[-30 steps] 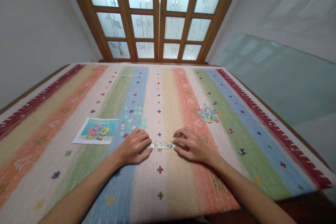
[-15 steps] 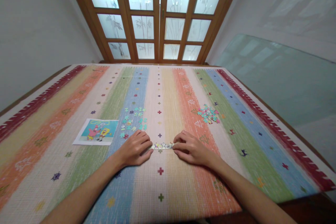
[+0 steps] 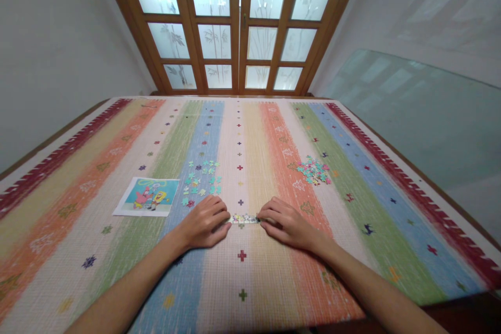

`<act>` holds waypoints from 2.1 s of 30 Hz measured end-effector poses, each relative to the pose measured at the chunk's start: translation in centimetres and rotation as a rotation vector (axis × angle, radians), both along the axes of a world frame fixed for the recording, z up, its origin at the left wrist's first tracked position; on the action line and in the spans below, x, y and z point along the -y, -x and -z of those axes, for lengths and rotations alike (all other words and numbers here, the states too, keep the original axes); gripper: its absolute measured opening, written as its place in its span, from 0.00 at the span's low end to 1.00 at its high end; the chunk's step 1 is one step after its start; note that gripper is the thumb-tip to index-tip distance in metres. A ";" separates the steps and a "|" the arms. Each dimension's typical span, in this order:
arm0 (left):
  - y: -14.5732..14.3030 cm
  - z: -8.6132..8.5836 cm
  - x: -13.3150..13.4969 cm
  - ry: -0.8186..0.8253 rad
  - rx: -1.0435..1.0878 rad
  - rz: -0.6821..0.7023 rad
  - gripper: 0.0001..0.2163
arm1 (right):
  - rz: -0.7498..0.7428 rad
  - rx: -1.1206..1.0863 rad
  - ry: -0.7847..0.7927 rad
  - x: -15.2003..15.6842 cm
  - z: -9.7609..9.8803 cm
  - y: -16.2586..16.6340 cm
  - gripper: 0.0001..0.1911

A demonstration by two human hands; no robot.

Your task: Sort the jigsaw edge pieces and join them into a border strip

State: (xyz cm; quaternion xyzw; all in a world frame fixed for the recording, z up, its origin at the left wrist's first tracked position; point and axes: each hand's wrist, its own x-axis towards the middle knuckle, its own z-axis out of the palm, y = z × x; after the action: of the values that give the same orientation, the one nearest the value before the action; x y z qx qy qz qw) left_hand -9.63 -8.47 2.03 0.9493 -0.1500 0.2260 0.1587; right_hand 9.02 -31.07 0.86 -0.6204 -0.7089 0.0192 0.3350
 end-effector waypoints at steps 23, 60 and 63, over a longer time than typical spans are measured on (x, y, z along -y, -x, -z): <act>-0.2 0.2 0.3 -0.018 0.019 -0.005 0.07 | 0.012 0.033 -0.051 -0.2 0.3 0.3 0.09; 1.5 -0.3 -8.4 -0.108 -0.151 -0.333 0.12 | 0.075 0.043 -0.016 0.2 -0.1 -0.5 0.05; 1.5 -0.3 -8.4 -0.098 -0.158 -0.345 0.12 | 0.074 0.036 -0.013 0.2 0.0 -0.6 0.05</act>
State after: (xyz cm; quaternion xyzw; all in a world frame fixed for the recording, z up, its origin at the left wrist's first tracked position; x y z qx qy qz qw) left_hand -11.14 -0.05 2.34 0.9823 0.0172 0.1674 0.0826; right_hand 9.60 -31.30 0.88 -0.6441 -0.6915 -0.0087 0.3268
